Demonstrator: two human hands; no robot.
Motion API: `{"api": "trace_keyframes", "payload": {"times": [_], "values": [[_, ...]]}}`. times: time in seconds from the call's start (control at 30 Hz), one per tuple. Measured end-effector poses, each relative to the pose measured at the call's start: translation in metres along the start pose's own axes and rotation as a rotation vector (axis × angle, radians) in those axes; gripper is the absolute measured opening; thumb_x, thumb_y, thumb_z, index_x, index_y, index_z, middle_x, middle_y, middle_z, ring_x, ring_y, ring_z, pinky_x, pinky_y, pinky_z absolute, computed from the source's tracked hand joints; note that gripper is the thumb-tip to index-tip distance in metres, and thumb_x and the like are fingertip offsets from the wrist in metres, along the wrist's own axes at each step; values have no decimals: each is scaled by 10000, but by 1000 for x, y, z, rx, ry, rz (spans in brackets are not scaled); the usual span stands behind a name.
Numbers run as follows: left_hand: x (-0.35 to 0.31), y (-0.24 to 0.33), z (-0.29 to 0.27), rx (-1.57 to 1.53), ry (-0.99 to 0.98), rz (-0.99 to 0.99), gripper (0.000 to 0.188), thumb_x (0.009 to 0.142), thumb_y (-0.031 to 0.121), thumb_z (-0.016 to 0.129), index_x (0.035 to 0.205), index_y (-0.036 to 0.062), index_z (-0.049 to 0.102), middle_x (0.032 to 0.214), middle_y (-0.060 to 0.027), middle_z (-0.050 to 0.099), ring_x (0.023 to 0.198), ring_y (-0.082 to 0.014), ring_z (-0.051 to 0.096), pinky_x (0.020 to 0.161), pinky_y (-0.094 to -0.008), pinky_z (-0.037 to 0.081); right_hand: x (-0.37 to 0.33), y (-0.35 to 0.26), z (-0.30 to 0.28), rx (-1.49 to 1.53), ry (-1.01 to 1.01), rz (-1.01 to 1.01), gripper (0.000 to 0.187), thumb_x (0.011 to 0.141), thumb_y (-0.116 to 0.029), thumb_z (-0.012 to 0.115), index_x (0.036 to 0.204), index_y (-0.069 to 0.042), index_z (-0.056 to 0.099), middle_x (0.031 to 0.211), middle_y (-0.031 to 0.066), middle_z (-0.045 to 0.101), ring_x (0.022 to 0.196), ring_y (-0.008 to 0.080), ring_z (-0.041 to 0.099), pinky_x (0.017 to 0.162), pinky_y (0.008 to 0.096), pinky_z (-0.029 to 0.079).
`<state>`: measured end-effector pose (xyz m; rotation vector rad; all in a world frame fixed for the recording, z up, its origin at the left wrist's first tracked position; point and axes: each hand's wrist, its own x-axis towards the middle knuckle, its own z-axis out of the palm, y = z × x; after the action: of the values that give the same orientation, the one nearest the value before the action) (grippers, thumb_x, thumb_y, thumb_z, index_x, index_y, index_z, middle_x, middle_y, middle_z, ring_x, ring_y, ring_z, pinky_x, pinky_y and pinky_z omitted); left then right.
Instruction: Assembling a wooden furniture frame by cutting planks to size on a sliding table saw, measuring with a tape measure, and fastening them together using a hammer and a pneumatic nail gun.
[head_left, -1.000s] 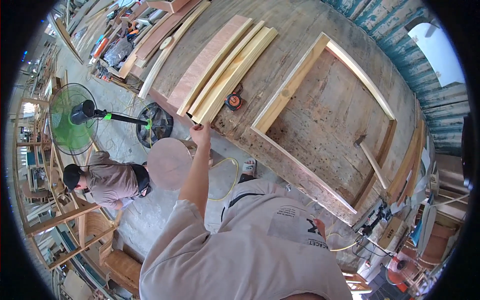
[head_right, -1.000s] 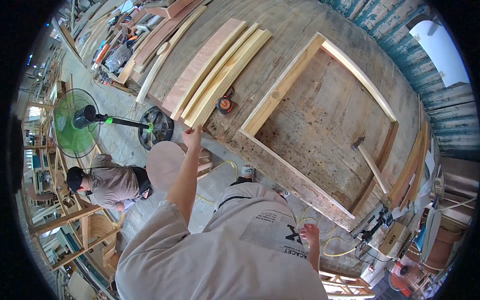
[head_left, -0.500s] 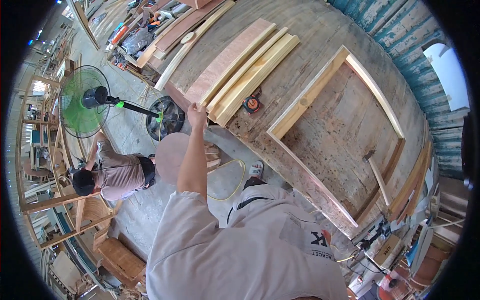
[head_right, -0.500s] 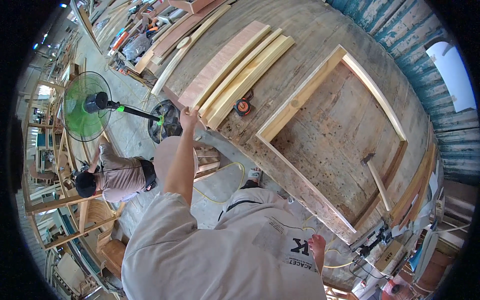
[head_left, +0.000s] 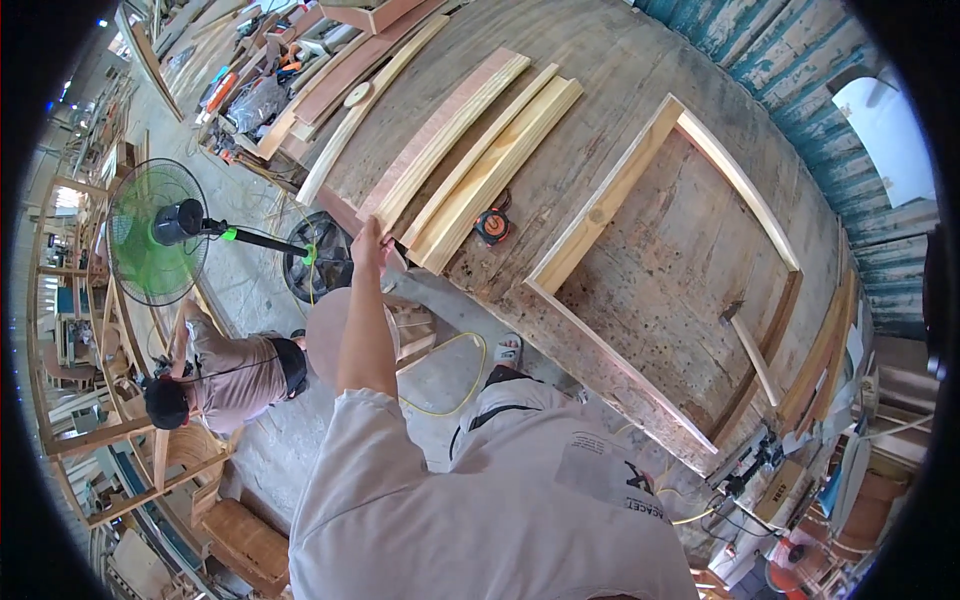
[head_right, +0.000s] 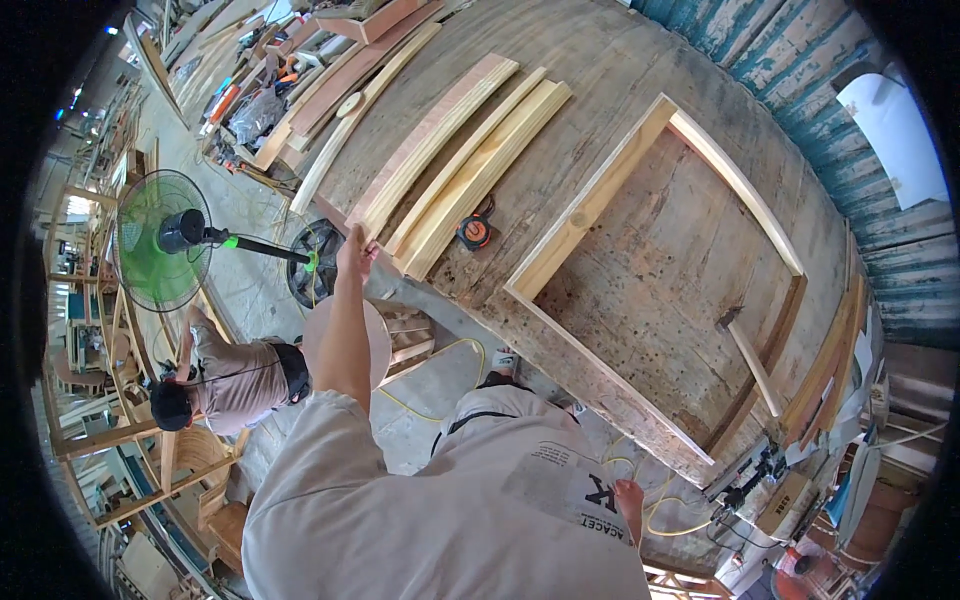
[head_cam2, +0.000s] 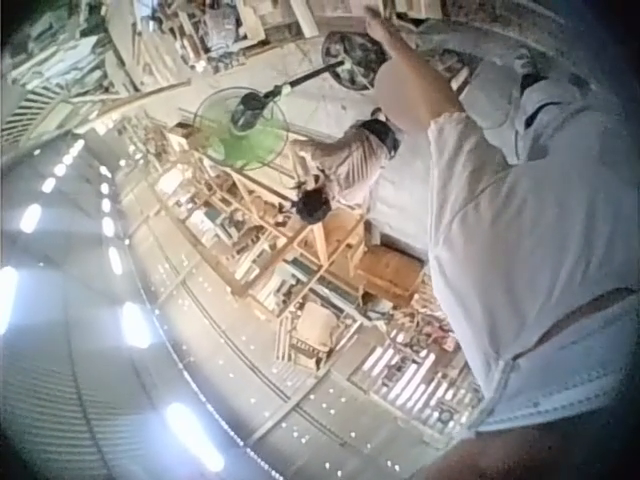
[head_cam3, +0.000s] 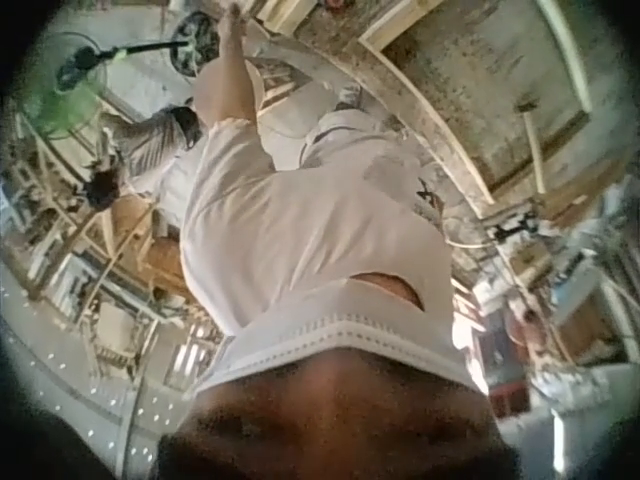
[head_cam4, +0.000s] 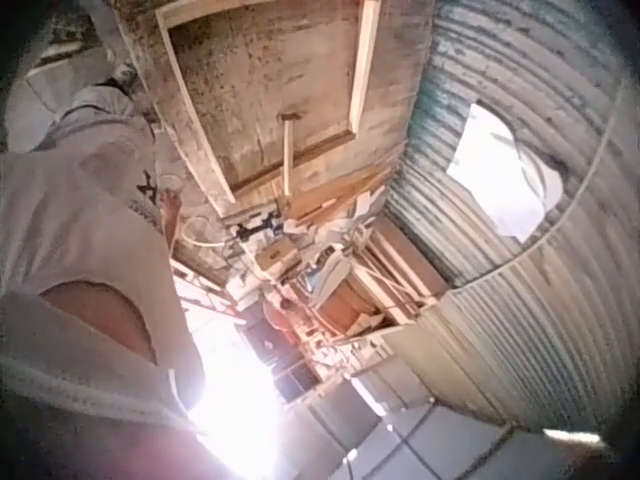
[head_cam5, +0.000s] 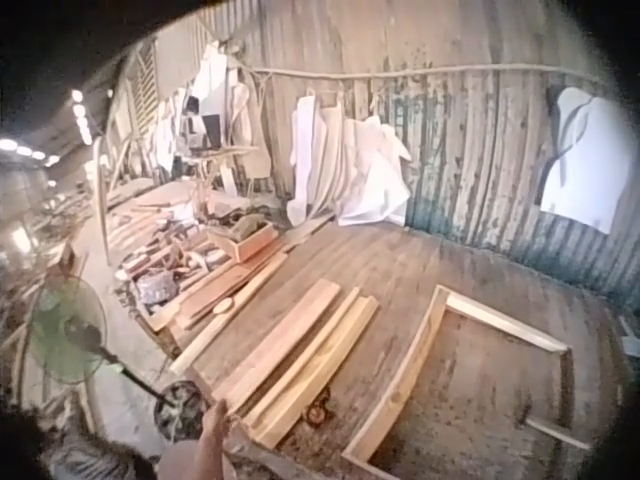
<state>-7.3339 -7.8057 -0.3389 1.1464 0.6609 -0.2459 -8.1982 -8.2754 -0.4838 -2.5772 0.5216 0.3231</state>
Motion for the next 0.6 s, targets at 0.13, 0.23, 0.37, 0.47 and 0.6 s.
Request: {"api": "trace_keyframes", "payload": {"times": [0.13, 0.23, 0.37, 0.47, 0.6], "values": [[-14, 34, -10, -249, -55, 97, 316, 939, 385, 551, 1048, 91, 595, 884, -82, 621, 713, -229, 585, 636, -354, 495, 52, -106, -83, 1108, -127, 611, 184, 872, -235, 654, 978, -96, 595, 775, 87, 652, 593, 210, 622, 446, 316, 475], [-4, 21, -40, -425, -157, 110, 423, 955, 435, 454, 1122, 61, 564, 918, -105, 622, 802, -254, 597, 674, -396, 488, 93, -152, -132, 1397, -159, 790, 202, 874, -248, 664, 997, -106, 591, 773, 90, 652, 591, 219, 629, 446, 320, 483], [-5, 16, -31, -585, -131, 113, 425, 958, 396, 463, 1137, 34, 595, 994, -139, 646, 822, -282, 598, 702, -400, 494, 99, -169, -135, 951, -125, 817, 244, 887, -276, 657, 1030, -91, 586, 784, 93, 659, 586, 210, 641, 458, 324, 501], [-7, 16, -13, -638, -105, 110, 404, 958, 380, 471, 1139, 41, 596, 1005, -123, 650, 832, -276, 599, 717, -394, 496, 97, -175, -129, 897, -97, 842, 264, 896, -283, 648, 1043, -74, 582, 786, 100, 662, 580, 203, 644, 463, 325, 509], [6, 10, -37, -643, -249, 206, 405, 958, 395, 476, 1144, 56, 598, 1028, -109, 652, 838, -269, 602, 737, -380, 494, 103, -174, -121, 1027, -93, 854, 274, 908, -279, 631, 1040, -45, 577, 775, 113, 662, 562, 189, 639, 465, 320, 511]]}}
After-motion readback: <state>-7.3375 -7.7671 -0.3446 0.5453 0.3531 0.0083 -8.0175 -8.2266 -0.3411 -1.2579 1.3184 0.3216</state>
